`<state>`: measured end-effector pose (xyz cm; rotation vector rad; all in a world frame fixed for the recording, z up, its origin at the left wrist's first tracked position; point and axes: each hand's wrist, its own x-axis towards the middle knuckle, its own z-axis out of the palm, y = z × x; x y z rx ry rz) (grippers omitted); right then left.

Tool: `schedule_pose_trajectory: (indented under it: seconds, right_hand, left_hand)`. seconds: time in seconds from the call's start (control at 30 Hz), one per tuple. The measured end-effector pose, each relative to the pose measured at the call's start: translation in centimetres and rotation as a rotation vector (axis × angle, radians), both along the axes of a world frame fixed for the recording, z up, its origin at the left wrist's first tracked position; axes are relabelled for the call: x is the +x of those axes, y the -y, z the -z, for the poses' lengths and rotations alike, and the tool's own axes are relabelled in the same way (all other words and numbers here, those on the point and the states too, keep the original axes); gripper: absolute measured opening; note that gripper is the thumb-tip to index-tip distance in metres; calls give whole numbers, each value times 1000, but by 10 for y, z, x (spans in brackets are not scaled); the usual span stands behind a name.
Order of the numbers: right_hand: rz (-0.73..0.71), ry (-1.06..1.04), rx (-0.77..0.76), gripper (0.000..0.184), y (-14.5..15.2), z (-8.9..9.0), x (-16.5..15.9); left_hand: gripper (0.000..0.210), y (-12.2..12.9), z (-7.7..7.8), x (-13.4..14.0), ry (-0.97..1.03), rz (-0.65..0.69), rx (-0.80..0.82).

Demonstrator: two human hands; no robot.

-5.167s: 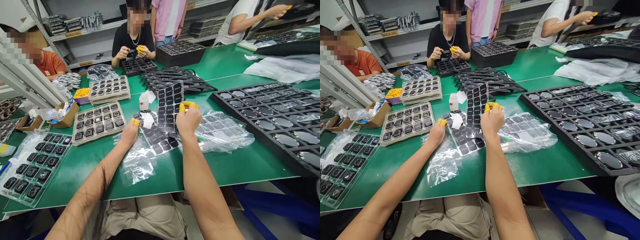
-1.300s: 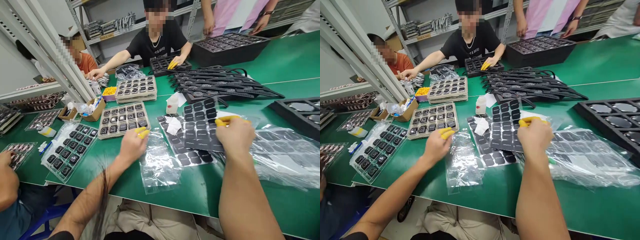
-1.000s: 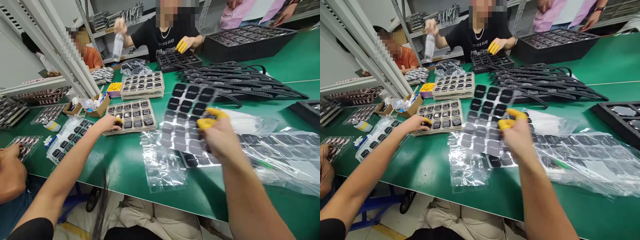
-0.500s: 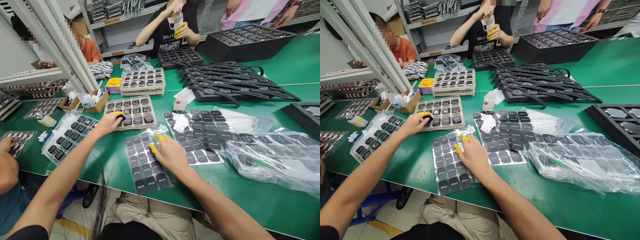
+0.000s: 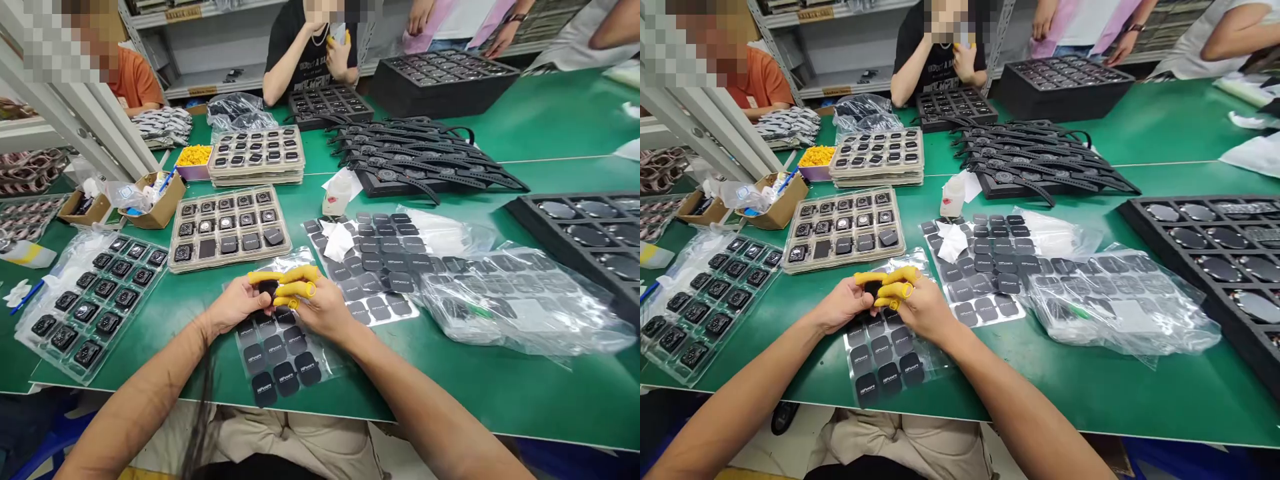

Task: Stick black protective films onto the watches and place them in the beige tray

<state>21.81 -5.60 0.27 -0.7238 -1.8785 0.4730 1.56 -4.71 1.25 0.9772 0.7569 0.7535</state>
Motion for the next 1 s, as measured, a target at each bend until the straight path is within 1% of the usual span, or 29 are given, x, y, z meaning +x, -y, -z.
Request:
schedule_pose_trajectory:
  seconds: [0.03,0.1,0.13,0.17,0.2,0.23,0.3,0.33,0.37,0.4,0.47,0.53,0.57,0.6,0.7,0.73,0.77,0.8,0.83,0.87,0.93,0.97,1.0]
  right_hand:
    - [-6,-55,-60,5,0,-4,1]
    - [32,-160,-278,22,-1,-13,7]
    - [73,-152,-411,31,-3,-17,10]
    - [128,-71,-526,38,-5,-20,14]
    - [197,85,-603,41,-7,-23,17]
    - [277,293,-637,42,-9,-24,20]
    - [436,689,-618,37,-12,-23,22]
    - [506,808,-594,33,-12,-21,23]
    - [561,864,-578,31,-14,-19,24]
    - [603,869,-568,32,-16,-17,25]
    - [705,786,-524,42,-24,-12,32]
    - [823,688,-432,51,-38,-6,45]
    - [852,660,-394,51,-47,-4,53]
    - [861,650,-384,48,-56,-2,61]
    - [852,626,-447,30,-71,-3,78]
    - [849,579,-429,26,-70,-6,77]
    - [824,517,-376,24,-66,-9,74]
    - [758,454,-302,23,-59,-13,66]
    - [644,405,-228,22,-50,-16,55]
    - [501,379,-172,21,-42,-19,41]
    - [218,406,-132,22,-28,-19,12]
    - [138,434,-123,23,-25,-17,-1]
    - [104,447,-112,23,-23,-14,-10]
  left_hand:
    - [56,0,-1,-1,2,4,-24]
    - [57,-2,-2,0,-14,-62,-46]
    - [57,-3,-3,0,-44,-124,-36]
    - [57,-5,-3,-1,-89,-189,-12]
    - [56,-7,-3,-1,-142,-246,19]
    - [55,-9,-2,-2,-189,-295,51]
    - [54,-12,0,-4,-240,-337,89]
    - [56,-12,2,-5,-245,-339,96]
    - [59,-12,3,-5,-248,-332,100]
    - [63,-12,5,-5,-255,-320,102]
    - [70,-9,8,-4,-285,-304,103]
    - [70,-7,11,-2,-320,-318,113]
    - [68,-5,12,-2,-338,-324,124]
    - [67,-5,14,-2,-354,-327,139]
    - [65,-4,18,-3,-393,-313,189]
    - [64,-4,19,-4,-397,-305,198]
    - [64,-4,19,-5,-394,-300,200]
    - [64,-5,20,-6,-385,-297,197]
    - [64,-5,20,-6,-373,-295,191]
    - [64,-6,20,-6,-357,-293,183]
    - [57,-7,20,-6,-336,-286,180]
    - [51,-7,20,-6,-336,-284,187]
    - [47,-7,20,-6,-340,-280,187]
